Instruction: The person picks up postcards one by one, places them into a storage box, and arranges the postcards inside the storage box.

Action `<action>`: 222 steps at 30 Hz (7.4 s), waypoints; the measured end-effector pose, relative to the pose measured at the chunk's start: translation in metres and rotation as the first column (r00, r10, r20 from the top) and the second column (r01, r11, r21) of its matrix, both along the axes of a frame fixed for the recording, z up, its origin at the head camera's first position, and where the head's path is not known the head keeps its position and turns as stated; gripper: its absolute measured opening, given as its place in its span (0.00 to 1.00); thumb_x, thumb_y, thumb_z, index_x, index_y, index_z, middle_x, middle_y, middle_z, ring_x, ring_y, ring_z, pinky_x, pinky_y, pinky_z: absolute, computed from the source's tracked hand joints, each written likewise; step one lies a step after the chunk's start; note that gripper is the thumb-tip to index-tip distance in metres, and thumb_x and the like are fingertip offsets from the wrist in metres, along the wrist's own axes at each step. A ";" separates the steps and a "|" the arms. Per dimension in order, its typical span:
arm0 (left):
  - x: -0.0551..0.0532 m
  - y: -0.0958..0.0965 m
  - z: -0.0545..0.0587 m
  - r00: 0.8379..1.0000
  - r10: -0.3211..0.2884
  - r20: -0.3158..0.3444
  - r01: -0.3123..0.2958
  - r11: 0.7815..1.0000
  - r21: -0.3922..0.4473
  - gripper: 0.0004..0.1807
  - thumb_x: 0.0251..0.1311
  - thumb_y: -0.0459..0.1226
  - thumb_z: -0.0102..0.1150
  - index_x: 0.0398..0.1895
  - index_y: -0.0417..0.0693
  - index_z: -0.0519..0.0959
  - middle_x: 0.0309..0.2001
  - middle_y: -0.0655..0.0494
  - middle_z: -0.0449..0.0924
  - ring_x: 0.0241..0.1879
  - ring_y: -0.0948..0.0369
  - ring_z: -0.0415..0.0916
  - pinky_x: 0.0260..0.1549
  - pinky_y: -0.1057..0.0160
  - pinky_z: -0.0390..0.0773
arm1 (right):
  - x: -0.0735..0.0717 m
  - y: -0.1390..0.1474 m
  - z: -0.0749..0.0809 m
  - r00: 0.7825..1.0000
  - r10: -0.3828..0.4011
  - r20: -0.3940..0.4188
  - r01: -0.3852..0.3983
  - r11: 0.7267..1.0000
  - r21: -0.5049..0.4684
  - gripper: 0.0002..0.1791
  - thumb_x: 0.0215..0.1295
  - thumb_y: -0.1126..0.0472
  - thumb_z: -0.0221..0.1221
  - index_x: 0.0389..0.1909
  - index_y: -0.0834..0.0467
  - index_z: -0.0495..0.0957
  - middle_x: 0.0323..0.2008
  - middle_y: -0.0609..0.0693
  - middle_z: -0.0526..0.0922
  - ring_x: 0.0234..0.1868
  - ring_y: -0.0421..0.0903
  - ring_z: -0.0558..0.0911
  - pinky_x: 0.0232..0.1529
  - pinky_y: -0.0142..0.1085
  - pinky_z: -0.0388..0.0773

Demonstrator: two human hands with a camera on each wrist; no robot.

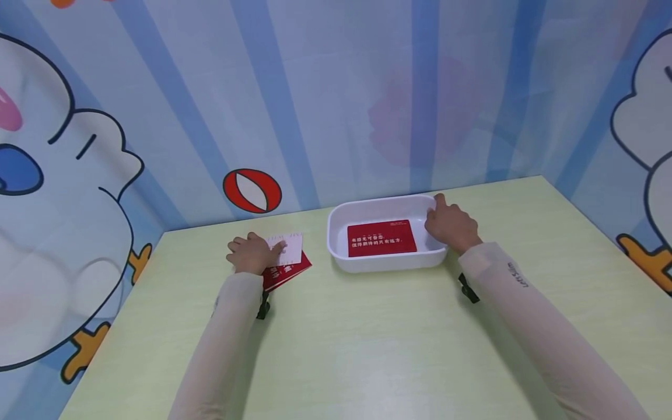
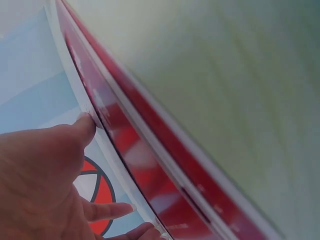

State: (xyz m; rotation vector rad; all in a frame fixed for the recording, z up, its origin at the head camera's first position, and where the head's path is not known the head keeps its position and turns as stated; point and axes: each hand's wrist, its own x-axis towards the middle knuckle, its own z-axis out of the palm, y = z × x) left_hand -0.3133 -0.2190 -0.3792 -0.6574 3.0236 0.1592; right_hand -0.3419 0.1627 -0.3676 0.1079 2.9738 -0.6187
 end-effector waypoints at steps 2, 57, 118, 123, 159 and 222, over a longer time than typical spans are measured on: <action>0.000 0.000 0.000 1.000 0.002 0.005 -0.002 1.000 -0.005 0.45 0.62 0.60 0.56 0.64 0.29 0.60 0.57 0.28 0.66 0.62 0.39 0.63 0.61 0.42 0.72 | 0.000 0.000 0.000 1.000 -0.002 0.001 0.002 1.000 0.002 0.33 0.76 0.51 0.35 0.75 0.62 0.46 0.60 0.71 0.70 0.57 0.67 0.76 0.57 0.64 0.74; -0.002 -0.023 0.020 0.999 0.018 -0.049 -0.004 0.963 0.269 0.54 0.53 0.54 0.69 0.69 0.31 0.50 0.63 0.30 0.60 0.61 0.39 0.65 0.61 0.43 0.74 | -0.001 -0.001 0.001 1.000 -0.005 0.000 0.005 1.000 0.004 0.33 0.77 0.51 0.34 0.75 0.63 0.45 0.61 0.71 0.69 0.56 0.66 0.76 0.56 0.63 0.75; -0.023 0.006 0.027 0.943 -0.020 -0.333 0.262 0.662 0.703 0.36 0.67 0.33 0.47 0.75 0.44 0.45 0.64 0.41 0.69 0.53 0.47 0.76 0.51 0.53 0.82 | 0.001 -0.002 -0.001 1.000 -0.016 -0.013 0.016 1.000 -0.004 0.33 0.76 0.51 0.39 0.75 0.63 0.46 0.60 0.70 0.69 0.56 0.65 0.76 0.56 0.62 0.76; -0.022 0.016 0.028 0.945 -0.018 -0.327 0.261 0.647 0.716 0.33 0.70 0.33 0.42 0.75 0.45 0.46 0.65 0.41 0.69 0.55 0.46 0.76 0.56 0.51 0.80 | 0.001 -0.004 0.000 1.000 -0.024 -0.010 0.024 1.000 -0.008 0.33 0.76 0.51 0.39 0.75 0.62 0.46 0.61 0.70 0.69 0.57 0.66 0.76 0.58 0.63 0.75; -0.023 0.085 0.039 0.918 -0.124 -0.377 0.394 0.402 0.827 0.22 0.79 0.38 0.31 0.70 0.54 0.44 0.51 0.43 0.77 0.39 0.60 0.78 0.29 0.67 0.73 | 0.001 -0.004 -0.003 0.999 -0.032 -0.007 0.031 0.999 -0.016 0.33 0.76 0.52 0.40 0.75 0.62 0.46 0.61 0.70 0.69 0.57 0.66 0.76 0.58 0.64 0.74; -0.014 0.150 0.012 0.828 -0.383 -0.410 0.453 0.888 0.084 0.23 0.70 0.37 0.48 0.63 0.33 0.66 0.37 0.44 0.85 0.43 0.47 0.70 0.52 0.51 0.67 | 0.008 -0.010 0.000 1.000 -0.010 -0.019 0.010 1.000 0.014 0.31 0.77 0.51 0.34 0.75 0.61 0.47 0.58 0.70 0.73 0.52 0.65 0.80 0.53 0.61 0.77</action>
